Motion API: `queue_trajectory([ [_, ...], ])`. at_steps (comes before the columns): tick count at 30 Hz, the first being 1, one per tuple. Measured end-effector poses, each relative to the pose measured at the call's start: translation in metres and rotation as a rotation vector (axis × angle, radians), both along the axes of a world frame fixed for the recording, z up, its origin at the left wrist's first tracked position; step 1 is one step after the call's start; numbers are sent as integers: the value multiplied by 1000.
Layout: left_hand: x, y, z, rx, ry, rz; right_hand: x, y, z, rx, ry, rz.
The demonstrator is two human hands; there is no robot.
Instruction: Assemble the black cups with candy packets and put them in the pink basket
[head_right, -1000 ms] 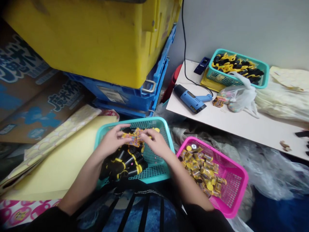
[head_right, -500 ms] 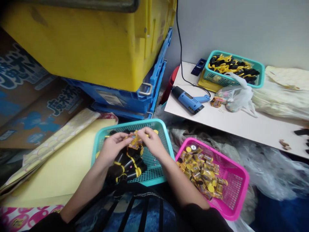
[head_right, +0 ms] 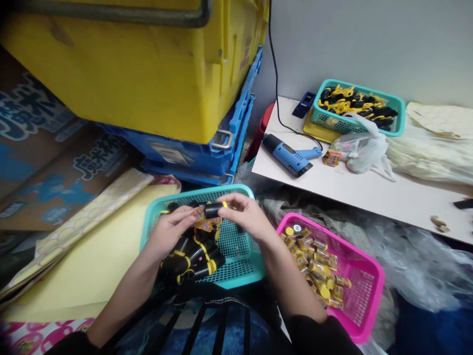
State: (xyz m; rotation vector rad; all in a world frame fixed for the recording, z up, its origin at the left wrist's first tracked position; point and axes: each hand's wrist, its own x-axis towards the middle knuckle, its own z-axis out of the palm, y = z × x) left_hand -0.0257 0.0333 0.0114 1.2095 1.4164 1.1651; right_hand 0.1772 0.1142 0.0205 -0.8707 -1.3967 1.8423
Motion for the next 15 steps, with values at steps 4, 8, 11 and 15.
queue_trajectory([
  [4,-2,0,0,22,-1,-35,-1,1,-3,-22,-43,61],
  [8,0,1,2,5,16,-43,-1,0,-7,-6,-53,84],
  [11,7,1,3,-65,-59,-20,-6,-4,-11,27,-41,64],
  [15,15,-1,1,-151,-248,44,-16,-13,-20,91,39,-25],
])
